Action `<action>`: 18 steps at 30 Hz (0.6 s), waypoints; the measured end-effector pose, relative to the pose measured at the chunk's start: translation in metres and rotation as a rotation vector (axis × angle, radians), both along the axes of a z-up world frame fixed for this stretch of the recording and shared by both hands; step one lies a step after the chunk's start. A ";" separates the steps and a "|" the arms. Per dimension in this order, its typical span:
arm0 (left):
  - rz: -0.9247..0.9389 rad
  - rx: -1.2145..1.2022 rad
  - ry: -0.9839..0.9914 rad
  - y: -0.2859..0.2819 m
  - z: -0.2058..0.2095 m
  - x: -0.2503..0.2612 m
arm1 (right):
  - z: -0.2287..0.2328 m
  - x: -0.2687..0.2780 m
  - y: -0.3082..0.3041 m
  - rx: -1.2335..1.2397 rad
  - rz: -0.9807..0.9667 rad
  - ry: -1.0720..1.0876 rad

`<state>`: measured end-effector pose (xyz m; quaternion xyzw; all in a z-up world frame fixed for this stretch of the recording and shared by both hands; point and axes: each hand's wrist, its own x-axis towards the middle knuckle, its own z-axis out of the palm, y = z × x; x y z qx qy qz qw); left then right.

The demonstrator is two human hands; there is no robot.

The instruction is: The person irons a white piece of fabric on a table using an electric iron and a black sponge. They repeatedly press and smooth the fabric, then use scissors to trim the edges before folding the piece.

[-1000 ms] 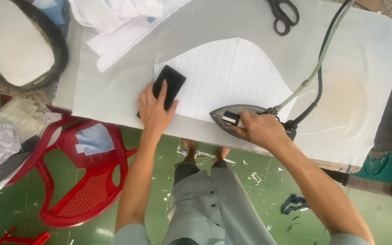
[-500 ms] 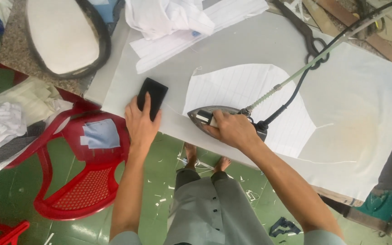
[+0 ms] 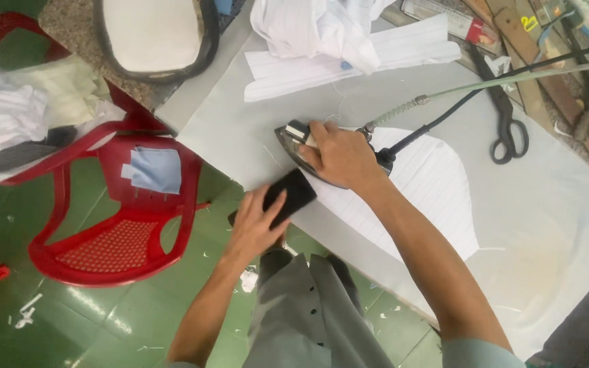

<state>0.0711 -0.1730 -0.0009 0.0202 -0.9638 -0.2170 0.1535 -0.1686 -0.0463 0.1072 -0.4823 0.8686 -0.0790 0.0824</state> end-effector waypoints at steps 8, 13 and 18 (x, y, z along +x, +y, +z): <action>-0.257 -0.049 0.000 0.121 0.005 -0.045 | -0.025 -0.011 0.000 0.008 0.081 -0.082; -0.372 -0.098 -0.052 0.146 -0.015 -0.070 | -0.011 -0.015 0.009 0.075 0.122 -0.154; -0.412 -0.099 0.019 0.130 -0.025 -0.083 | -0.017 -0.021 0.008 0.063 0.214 0.148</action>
